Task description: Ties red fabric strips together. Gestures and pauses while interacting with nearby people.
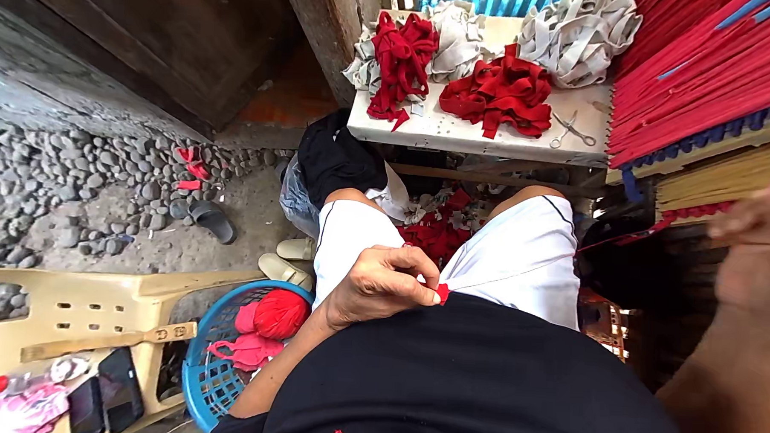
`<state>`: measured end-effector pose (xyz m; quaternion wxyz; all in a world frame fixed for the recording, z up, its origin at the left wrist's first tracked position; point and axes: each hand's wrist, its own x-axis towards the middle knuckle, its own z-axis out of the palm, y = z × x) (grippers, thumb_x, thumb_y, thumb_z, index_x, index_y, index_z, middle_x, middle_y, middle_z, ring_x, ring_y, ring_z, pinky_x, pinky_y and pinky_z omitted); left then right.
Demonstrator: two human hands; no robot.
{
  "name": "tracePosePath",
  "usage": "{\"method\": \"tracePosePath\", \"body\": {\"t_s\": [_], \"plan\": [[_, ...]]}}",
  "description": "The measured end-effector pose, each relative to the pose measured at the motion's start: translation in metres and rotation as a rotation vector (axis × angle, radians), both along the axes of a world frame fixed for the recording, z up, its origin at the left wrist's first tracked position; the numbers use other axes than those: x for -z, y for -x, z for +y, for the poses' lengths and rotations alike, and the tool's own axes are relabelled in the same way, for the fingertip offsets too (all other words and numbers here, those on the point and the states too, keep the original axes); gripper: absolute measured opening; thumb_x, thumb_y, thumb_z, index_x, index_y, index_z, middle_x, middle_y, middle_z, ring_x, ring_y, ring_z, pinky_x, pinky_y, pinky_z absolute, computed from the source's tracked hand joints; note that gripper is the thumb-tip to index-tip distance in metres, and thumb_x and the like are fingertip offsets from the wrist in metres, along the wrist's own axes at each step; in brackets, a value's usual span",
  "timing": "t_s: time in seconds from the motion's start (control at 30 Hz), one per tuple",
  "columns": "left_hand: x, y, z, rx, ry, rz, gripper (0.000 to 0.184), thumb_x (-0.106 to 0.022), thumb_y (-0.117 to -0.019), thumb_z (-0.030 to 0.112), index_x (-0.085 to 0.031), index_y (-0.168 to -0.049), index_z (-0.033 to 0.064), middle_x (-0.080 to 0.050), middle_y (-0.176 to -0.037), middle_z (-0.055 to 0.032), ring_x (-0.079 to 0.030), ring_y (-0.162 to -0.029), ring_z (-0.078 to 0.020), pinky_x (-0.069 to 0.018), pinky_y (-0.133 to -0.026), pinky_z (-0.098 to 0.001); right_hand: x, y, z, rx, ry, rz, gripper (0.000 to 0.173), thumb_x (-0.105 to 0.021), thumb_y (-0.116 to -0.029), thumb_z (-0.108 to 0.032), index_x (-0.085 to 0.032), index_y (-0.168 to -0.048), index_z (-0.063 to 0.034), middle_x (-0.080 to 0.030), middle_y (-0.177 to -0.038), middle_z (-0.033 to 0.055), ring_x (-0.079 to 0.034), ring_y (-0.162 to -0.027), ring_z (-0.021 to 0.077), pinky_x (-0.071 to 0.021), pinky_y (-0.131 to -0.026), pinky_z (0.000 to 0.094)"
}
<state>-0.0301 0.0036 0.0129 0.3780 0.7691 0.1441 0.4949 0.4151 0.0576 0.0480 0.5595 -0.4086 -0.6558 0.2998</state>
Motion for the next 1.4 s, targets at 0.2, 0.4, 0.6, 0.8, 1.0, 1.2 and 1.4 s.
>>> {"method": "tracePosePath", "body": {"t_s": [0.2,0.4,0.6,0.8,1.0,1.2,1.4], "plan": [[-0.005,-0.007,-0.002,0.016,-0.006,0.0,0.004,-0.075,-0.0886,-0.003,-0.074,-0.089,0.0011,-0.07,-0.091,-0.0108,-0.064,-0.084,-0.0088,-0.0535,-0.076,-0.0214,-0.008,0.124,-0.024,-0.331,-0.128,-0.206,0.006,-0.068,-0.0975,-0.014,-0.071,-0.098,-0.0091,-0.066,-0.096,-0.0025,-0.064,-0.089,0.0055,-0.0568,-0.079,0.0243],[-0.008,-0.01,-0.004,0.033,-0.013,0.002,0.004,-0.075,-0.0893,-0.002,-0.073,-0.089,0.0008,-0.07,-0.091,-0.0112,-0.063,-0.084,-0.0084,-0.053,-0.075,-0.021,0.001,0.17,-0.035,-0.635,-0.122,-0.213,0.009,-0.066,-0.0947,-0.002,-0.074,-0.093,0.0021,-0.063,-0.086,0.0051,-0.061,-0.081,0.0075,-0.0537,-0.071,0.0202],[-0.007,-0.013,-0.005,0.052,-0.002,0.002,0.003,-0.075,-0.0895,-0.002,-0.074,-0.089,0.0012,-0.07,-0.092,-0.0111,-0.063,-0.084,-0.0084,-0.0522,-0.075,-0.0206,0.0,0.175,-0.038,-0.657,-0.15,-0.256,0.013,-0.063,-0.0962,-0.002,-0.075,-0.091,0.0015,-0.061,-0.082,0.0044,-0.056,-0.076,0.006,-0.0481,-0.066,0.0177],[-0.008,-0.016,-0.003,0.056,-0.005,0.001,0.004,-0.075,-0.0894,-0.002,-0.073,-0.089,0.0011,-0.07,-0.092,-0.011,-0.063,-0.084,-0.0082,-0.0527,-0.075,-0.0203,0.001,0.173,-0.038,-0.668,-0.151,-0.258,0.014,-0.063,-0.0966,-0.002,-0.076,-0.093,0.0009,-0.059,-0.081,0.0042,-0.055,-0.075,0.0057,-0.0464,-0.065,0.0172],[-0.008,-0.015,-0.004,0.066,0.005,0.005,0.003,-0.074,-0.0901,-0.002,-0.073,-0.089,0.0006,-0.069,-0.091,-0.0111,-0.062,-0.083,-0.0083,-0.0519,-0.074,-0.0207,0.002,0.174,-0.038,-0.669,-0.167,-0.266,0.014,-0.063,-0.097,-0.003,-0.076,-0.093,0.0,-0.058,-0.08,0.0043,-0.054,-0.074,0.006,-0.0462,-0.064,0.0177],[-0.007,-0.016,-0.004,0.053,0.0,0.004,0.003,-0.074,-0.0899,-0.002,-0.074,-0.089,0.0015,-0.07,-0.091,-0.011,-0.063,-0.083,-0.0083,-0.0519,-0.074,-0.0208,0.002,0.174,-0.038,-0.67,-0.17,-0.281,0.014,-0.063,-0.0971,-0.003,-0.076,-0.093,-0.0001,-0.058,-0.081,0.0044,-0.055,-0.074,0.0062,-0.046,-0.064,0.0179],[-0.007,-0.015,-0.004,0.054,-0.002,0.008,0.003,-0.074,-0.09,-0.001,-0.073,-0.089,0.0009,-0.07,-0.091,-0.0111,-0.063,-0.083,-0.0083,-0.0521,-0.074,-0.0208,0.002,0.175,-0.038,-0.67,-0.174,-0.286,0.014,-0.063,-0.097,-0.003,-0.076,-0.093,-0.0005,-0.058,-0.081,0.0044,-0.055,-0.074,0.0064,-0.0462,-0.063,0.0183]]}}
